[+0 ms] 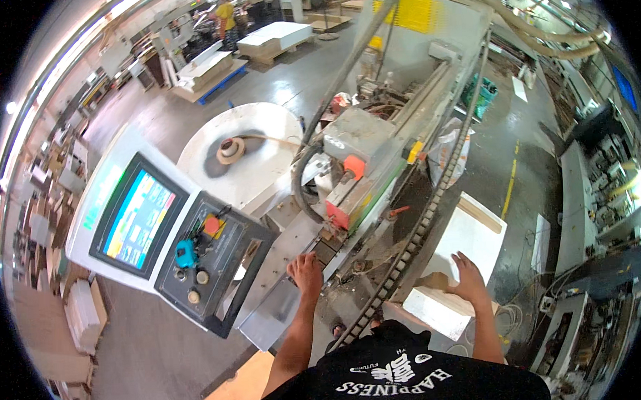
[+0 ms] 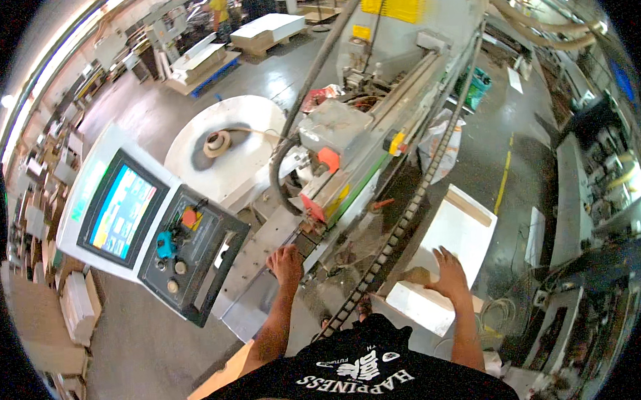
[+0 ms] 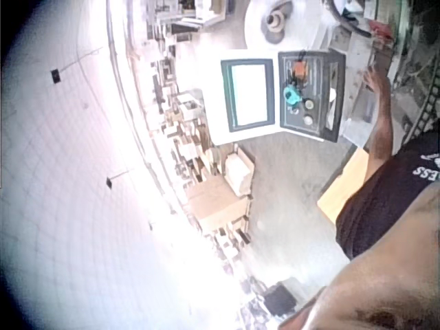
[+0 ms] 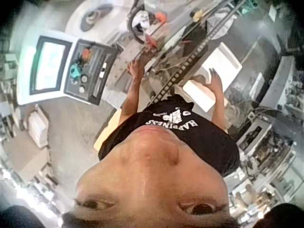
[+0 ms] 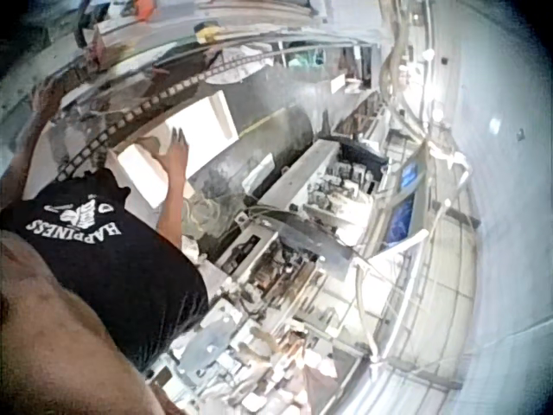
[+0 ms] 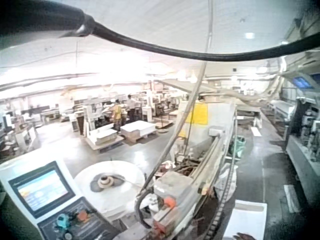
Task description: The person repeatedly picks up small wooden planks and feeds them into a machine with a circular saw blade. The planks are placed one at a time onto a conveyor or guide rail, and the person adjusts their position before release. Another worker is visible in the background handling larger boards.
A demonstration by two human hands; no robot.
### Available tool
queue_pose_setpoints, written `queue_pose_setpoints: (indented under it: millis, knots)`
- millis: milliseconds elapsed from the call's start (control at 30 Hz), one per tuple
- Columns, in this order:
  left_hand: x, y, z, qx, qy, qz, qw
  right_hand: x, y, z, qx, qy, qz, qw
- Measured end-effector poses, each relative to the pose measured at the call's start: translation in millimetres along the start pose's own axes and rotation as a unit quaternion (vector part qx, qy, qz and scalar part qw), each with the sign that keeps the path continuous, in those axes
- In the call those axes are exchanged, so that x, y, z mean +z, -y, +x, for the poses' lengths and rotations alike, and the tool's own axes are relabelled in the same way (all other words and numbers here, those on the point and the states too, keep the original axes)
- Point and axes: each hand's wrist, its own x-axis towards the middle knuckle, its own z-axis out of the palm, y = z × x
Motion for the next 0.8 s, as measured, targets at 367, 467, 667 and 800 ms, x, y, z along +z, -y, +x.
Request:
queue_pose_setpoints:
  millis: [367,467,667,800]
  knots:
    - [-50,-81,-100,0.057,0.085,-0.170,0.980,48,-85,-49,0.094,0.075,0.006,0.993]
    - [-61,-111,-96,0.129,0.078,-0.242,0.958,23,-60,-34,0.033,0.032,-0.069,0.997]
    - [-99,-170,-72,0.304,0.118,-0.098,0.940,-1,78,24,-0.115,0.052,-0.150,0.981]
    - [-73,-136,-81,0.179,0.149,-0.065,0.970,37,184,66,-0.242,0.107,-0.100,0.959]
